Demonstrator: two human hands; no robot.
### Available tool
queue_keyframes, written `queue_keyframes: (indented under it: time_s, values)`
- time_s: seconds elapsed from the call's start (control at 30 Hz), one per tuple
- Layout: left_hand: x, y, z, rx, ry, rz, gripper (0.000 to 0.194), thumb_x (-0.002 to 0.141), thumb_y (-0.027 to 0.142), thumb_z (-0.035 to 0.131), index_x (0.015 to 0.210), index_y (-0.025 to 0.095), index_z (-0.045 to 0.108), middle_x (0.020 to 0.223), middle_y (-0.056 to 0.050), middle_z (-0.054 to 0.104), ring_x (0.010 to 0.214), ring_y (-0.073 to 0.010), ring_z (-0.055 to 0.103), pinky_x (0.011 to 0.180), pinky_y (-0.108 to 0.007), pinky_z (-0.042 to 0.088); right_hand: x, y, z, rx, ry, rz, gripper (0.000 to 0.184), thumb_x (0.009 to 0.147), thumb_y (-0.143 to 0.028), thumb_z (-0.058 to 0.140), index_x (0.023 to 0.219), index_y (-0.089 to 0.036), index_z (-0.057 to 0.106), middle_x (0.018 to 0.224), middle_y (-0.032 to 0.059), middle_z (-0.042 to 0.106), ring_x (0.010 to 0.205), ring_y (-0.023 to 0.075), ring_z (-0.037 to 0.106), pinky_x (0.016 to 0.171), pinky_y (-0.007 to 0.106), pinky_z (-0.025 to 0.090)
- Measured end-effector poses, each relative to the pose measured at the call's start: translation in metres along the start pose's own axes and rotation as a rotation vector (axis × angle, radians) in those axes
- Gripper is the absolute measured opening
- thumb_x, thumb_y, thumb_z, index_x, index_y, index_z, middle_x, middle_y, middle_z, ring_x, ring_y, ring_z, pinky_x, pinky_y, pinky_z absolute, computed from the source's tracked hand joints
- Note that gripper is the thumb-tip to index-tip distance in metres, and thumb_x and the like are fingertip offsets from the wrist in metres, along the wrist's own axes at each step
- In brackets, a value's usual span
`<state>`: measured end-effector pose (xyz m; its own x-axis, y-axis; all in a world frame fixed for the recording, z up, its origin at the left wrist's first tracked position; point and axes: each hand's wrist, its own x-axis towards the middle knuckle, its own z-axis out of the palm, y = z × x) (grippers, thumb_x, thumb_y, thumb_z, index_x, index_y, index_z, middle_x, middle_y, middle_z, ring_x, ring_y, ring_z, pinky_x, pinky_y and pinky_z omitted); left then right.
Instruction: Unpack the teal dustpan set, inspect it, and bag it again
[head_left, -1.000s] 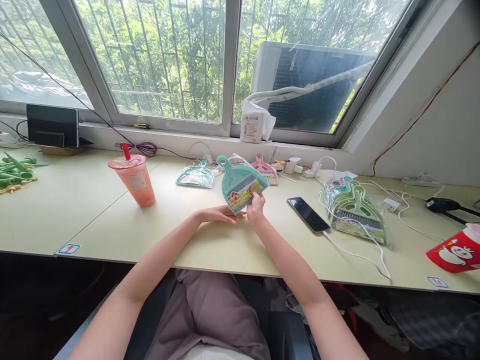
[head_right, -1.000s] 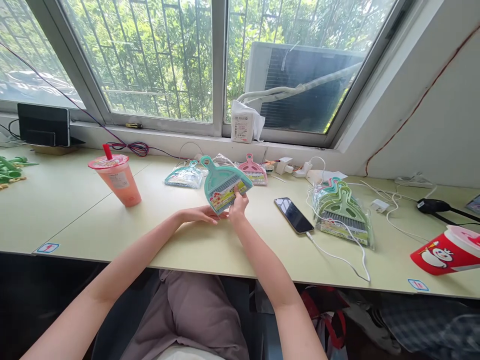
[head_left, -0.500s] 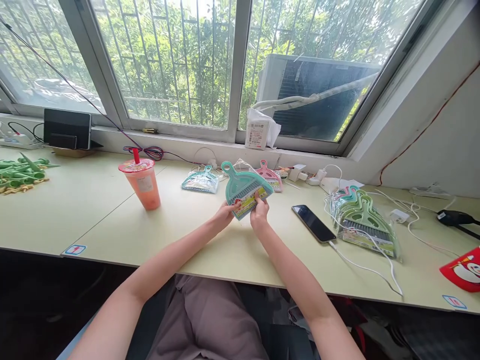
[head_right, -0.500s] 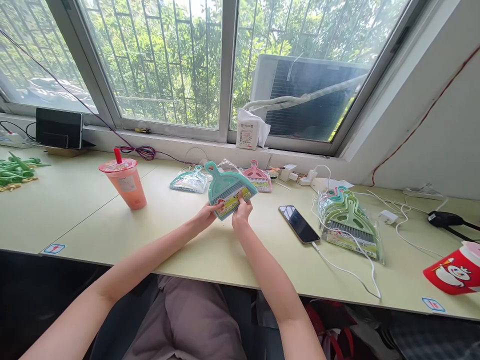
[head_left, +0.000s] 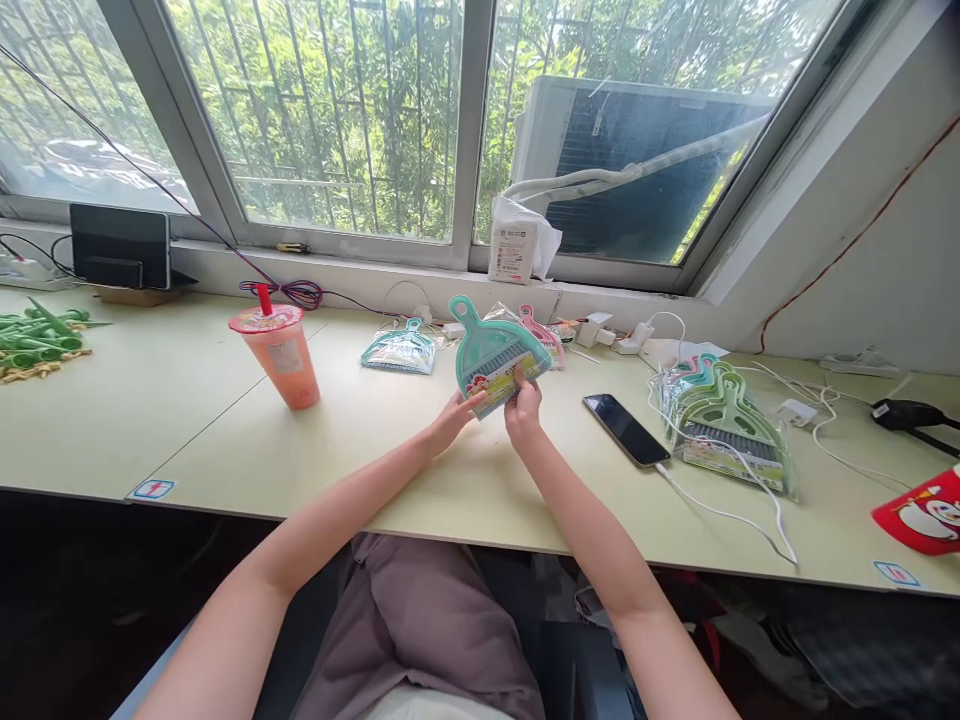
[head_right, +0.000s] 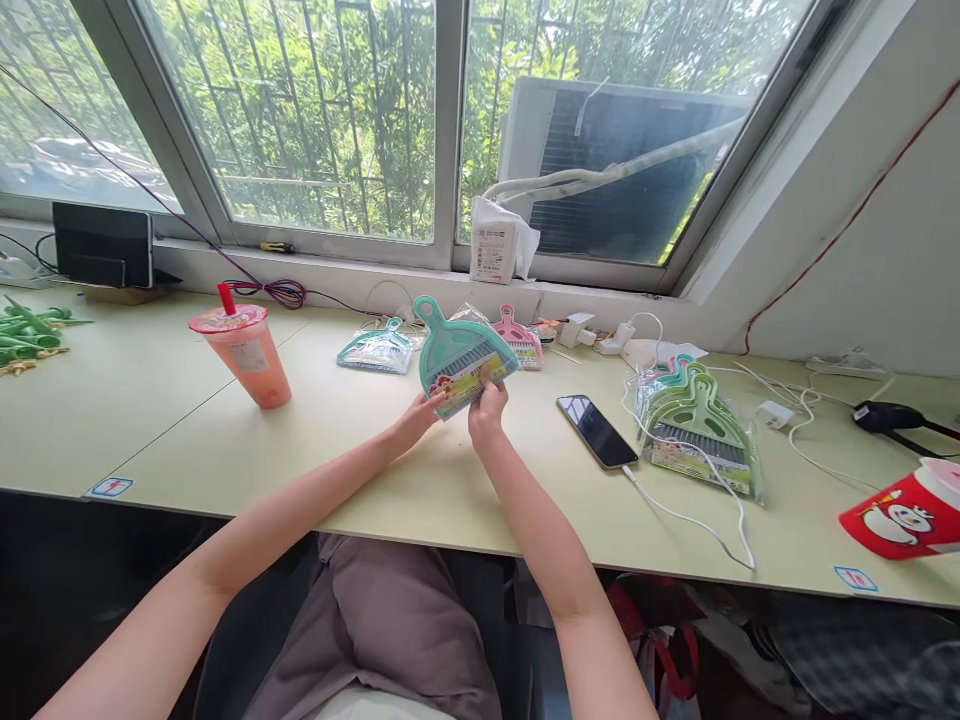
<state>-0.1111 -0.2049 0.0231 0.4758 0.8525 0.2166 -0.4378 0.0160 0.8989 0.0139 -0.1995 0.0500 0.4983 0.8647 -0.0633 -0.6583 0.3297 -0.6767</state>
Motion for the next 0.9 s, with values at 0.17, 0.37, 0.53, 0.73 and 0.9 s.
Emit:
queue_keyframes:
  time_s: [0.17, 0.37, 0.53, 0.73, 0.9]
  values:
    - [-0.005, -0.007, 0.003, -0.083, -0.017, -0.118, 0.058, 0.073, 0.038, 0.08, 0.126, 0.024, 0.061, 0.146, -0.01, 0.052, 0.139, -0.0329, 0.043, 0.113, -0.051, 0.035, -0.003, 0.001, 0.003, -0.009, 0.09, 0.04, 0.018, 0.075, -0.026, 0.068, 0.091, -0.019, 0.061, 0.089, 0.0002, 0.072, 0.081, 0.0149, 0.067, 0.073, 0.03, 0.058]
    - [-0.001, -0.012, 0.003, -0.064, -0.107, -0.181, 0.06, 0.074, 0.052, 0.076, 0.126, 0.028, 0.06, 0.146, -0.009, 0.052, 0.138, -0.0335, 0.044, 0.113, -0.054, 0.032, 0.0, -0.008, 0.0, -0.008, 0.174, 0.015, 0.024, 0.078, -0.029, 0.065, 0.1, -0.021, 0.06, 0.096, 0.001, 0.073, 0.091, 0.0168, 0.068, 0.078, 0.033, 0.06]
    - [0.005, -0.009, -0.006, -0.015, 0.164, -0.017, 0.053, 0.074, 0.043, 0.077, 0.118, 0.019, 0.062, 0.129, -0.011, 0.066, 0.126, -0.031, 0.056, 0.109, -0.046, 0.039, -0.005, 0.009, -0.003, 0.038, 0.162, 0.056, 0.021, 0.079, -0.023, 0.067, 0.098, -0.02, 0.061, 0.098, 0.0014, 0.072, 0.093, 0.0149, 0.068, 0.087, 0.031, 0.057]
    - [0.008, -0.008, -0.018, 0.083, 0.281, -0.022, 0.049, 0.067, 0.04, 0.079, 0.108, 0.015, 0.065, 0.108, -0.01, 0.073, 0.108, -0.029, 0.065, 0.094, -0.041, 0.05, 0.006, 0.019, -0.01, -0.047, 0.065, 0.159, 0.006, 0.085, -0.021, 0.062, 0.09, -0.018, 0.062, 0.091, 0.0019, 0.072, 0.087, 0.0127, 0.068, 0.082, 0.026, 0.058]
    - [0.007, -0.007, -0.018, 0.143, 0.271, -0.019, 0.05, 0.07, 0.042, 0.077, 0.11, 0.015, 0.064, 0.109, -0.01, 0.072, 0.102, -0.0266, 0.066, 0.086, -0.037, 0.052, 0.018, 0.016, -0.016, -0.073, 0.035, 0.191, 0.007, 0.088, -0.022, 0.059, 0.091, -0.017, 0.064, 0.09, 0.0023, 0.072, 0.087, 0.0129, 0.068, 0.079, 0.025, 0.059]
